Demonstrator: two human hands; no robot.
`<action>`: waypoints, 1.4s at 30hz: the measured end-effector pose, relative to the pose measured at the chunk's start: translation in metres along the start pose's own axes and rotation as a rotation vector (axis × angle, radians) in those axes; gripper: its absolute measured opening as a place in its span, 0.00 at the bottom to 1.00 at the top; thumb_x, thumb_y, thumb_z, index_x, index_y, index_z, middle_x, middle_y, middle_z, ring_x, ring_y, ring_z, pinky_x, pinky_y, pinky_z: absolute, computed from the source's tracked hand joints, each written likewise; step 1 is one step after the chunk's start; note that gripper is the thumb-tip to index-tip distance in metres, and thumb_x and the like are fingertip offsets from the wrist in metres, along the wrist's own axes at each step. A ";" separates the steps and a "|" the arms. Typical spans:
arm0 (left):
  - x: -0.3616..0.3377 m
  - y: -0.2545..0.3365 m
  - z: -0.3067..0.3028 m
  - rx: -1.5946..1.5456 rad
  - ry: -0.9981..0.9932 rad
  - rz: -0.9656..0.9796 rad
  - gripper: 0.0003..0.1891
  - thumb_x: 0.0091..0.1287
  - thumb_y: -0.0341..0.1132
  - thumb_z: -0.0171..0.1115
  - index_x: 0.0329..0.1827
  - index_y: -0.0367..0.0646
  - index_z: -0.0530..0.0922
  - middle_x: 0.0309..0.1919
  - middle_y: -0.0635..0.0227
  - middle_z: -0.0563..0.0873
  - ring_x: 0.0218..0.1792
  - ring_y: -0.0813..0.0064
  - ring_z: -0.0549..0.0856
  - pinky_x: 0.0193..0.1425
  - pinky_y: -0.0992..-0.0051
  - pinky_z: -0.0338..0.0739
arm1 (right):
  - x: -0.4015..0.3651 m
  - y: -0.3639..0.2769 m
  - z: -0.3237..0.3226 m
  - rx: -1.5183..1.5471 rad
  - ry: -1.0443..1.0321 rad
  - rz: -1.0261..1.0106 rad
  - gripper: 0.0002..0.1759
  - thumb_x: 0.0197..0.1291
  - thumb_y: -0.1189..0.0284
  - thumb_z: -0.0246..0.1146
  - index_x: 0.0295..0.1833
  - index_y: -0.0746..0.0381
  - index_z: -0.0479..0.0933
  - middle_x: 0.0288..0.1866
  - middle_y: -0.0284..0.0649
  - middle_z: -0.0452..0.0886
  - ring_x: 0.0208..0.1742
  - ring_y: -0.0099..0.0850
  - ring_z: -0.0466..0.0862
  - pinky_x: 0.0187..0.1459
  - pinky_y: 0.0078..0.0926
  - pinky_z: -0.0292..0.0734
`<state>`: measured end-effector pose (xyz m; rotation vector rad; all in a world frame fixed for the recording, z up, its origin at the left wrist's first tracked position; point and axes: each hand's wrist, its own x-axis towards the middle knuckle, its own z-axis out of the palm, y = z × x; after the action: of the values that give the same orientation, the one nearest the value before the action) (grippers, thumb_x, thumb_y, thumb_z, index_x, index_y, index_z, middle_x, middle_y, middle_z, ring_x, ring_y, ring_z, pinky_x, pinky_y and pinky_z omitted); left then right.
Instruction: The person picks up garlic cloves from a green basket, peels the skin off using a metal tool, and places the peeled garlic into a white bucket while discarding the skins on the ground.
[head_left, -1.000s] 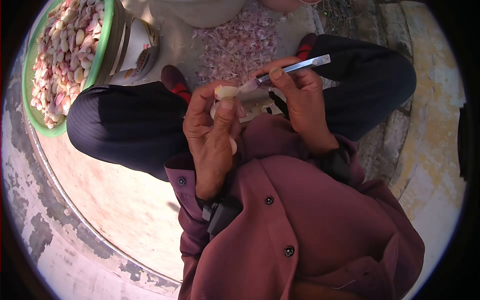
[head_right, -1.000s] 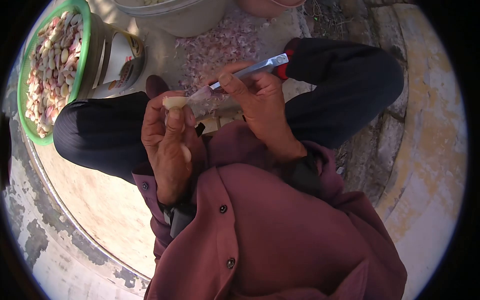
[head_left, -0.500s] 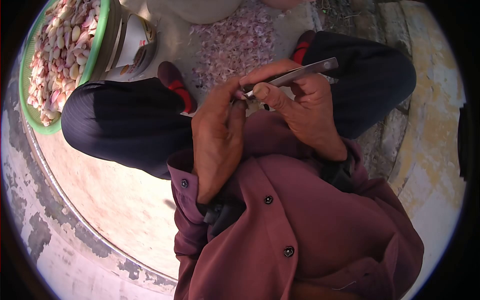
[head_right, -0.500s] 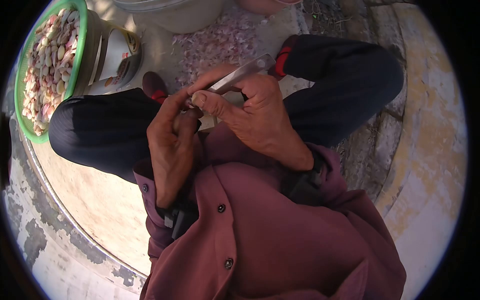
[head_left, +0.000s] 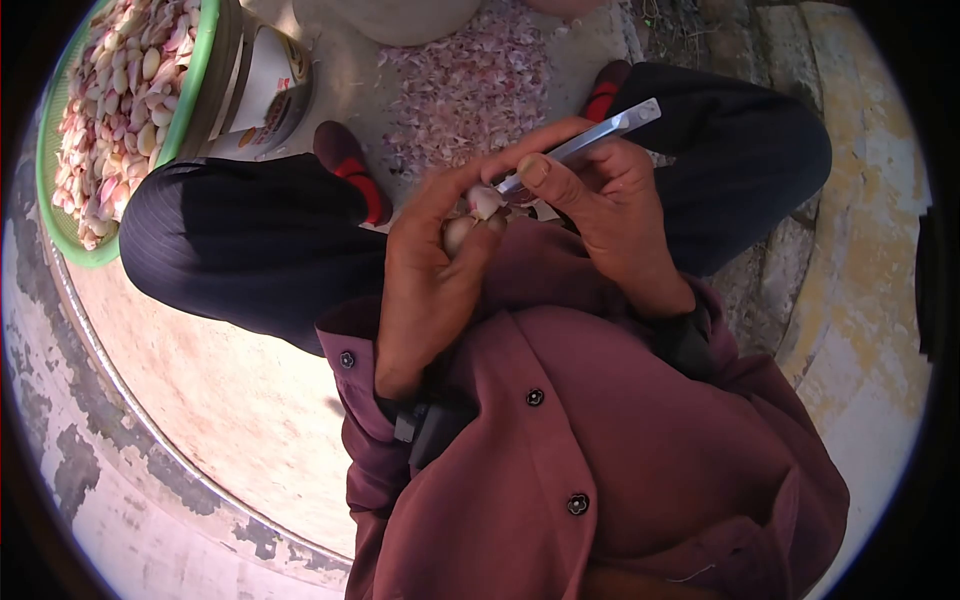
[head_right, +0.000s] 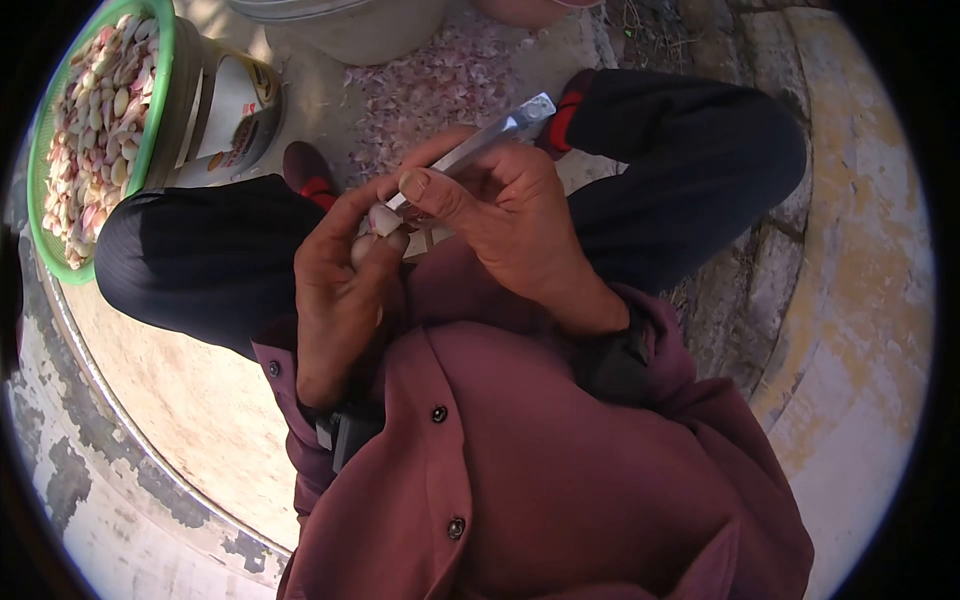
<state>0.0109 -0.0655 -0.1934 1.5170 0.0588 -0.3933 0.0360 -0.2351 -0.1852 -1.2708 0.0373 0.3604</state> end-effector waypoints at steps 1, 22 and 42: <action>0.000 -0.003 0.000 -0.071 -0.015 0.033 0.17 0.68 0.22 0.54 0.60 0.34 0.75 0.43 0.67 0.83 0.40 0.86 0.78 0.46 0.85 0.72 | 0.001 0.002 0.001 0.050 0.007 0.001 0.09 0.67 0.73 0.60 0.46 0.68 0.78 0.44 0.45 0.85 0.44 0.27 0.85 0.48 0.23 0.81; 0.005 0.006 -0.005 -0.730 0.000 -0.267 0.08 0.72 0.29 0.56 0.51 0.41 0.69 0.28 0.60 0.83 0.15 0.90 0.66 0.18 0.87 0.56 | -0.004 0.008 -0.007 -0.034 -0.028 -0.164 0.12 0.65 0.72 0.64 0.48 0.68 0.76 0.48 0.50 0.83 0.50 0.32 0.83 0.53 0.29 0.79; 0.007 0.003 0.006 -0.668 0.023 -0.281 0.11 0.66 0.29 0.64 0.50 0.39 0.75 0.33 0.69 0.83 0.23 0.91 0.72 0.24 0.89 0.63 | -0.001 0.001 -0.005 -0.150 0.026 -0.321 0.09 0.65 0.72 0.64 0.44 0.68 0.78 0.42 0.47 0.84 0.44 0.31 0.84 0.48 0.26 0.80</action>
<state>0.0169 -0.0732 -0.1917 0.8518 0.3867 -0.5172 0.0359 -0.2394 -0.1874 -1.4036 -0.1730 0.0710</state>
